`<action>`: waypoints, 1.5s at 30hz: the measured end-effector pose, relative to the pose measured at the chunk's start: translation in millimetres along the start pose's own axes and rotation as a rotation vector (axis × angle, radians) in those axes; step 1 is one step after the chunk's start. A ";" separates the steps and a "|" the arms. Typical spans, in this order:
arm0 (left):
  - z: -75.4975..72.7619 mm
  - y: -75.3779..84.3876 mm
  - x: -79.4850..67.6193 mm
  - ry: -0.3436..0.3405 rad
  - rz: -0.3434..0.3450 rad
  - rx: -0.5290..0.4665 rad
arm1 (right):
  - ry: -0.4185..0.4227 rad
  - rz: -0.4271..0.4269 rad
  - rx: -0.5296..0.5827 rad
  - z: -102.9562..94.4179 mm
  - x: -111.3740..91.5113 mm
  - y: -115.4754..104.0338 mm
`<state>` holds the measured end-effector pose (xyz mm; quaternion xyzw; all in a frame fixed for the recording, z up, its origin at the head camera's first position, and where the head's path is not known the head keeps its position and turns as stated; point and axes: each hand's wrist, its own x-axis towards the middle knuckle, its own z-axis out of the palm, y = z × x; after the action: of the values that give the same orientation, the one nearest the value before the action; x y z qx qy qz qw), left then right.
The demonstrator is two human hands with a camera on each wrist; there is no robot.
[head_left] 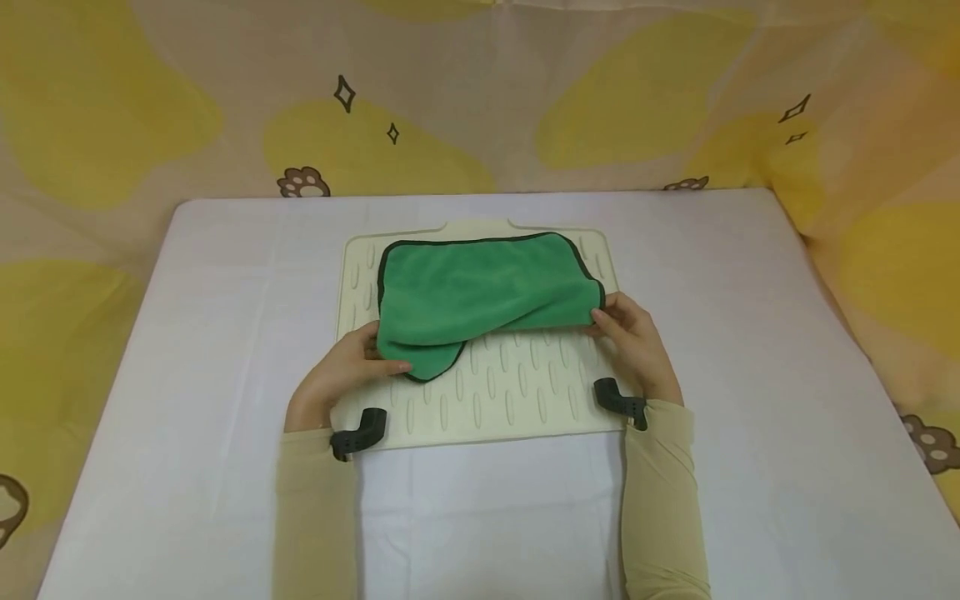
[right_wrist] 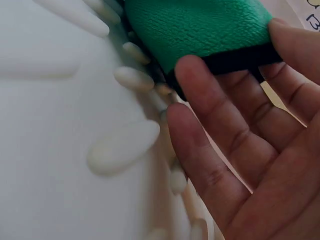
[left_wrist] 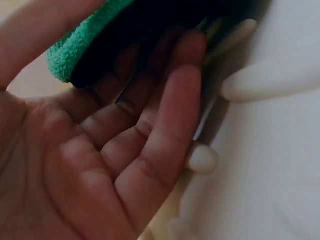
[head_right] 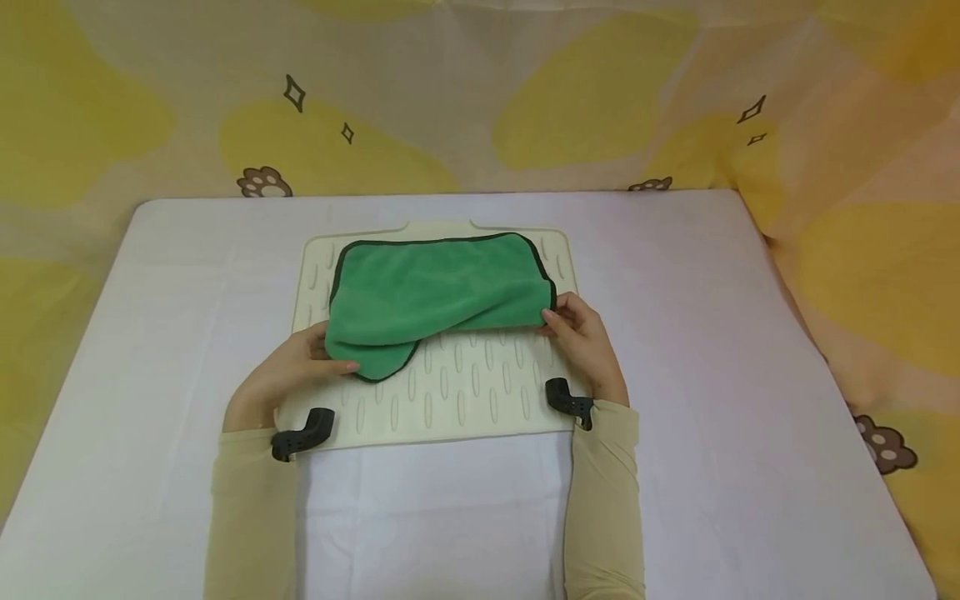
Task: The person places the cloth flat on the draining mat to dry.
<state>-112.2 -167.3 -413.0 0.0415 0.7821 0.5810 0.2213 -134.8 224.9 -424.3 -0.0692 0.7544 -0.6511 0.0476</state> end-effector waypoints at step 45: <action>-16.9 -5.7 -10.2 0.050 -0.024 0.038 | -0.004 0.035 0.060 -9.1 -3.9 1.1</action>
<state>-108.5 -187.4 -411.5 0.0216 0.7988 0.5641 0.2079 -132.5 234.6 -424.2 -0.0556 0.7354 -0.6725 0.0626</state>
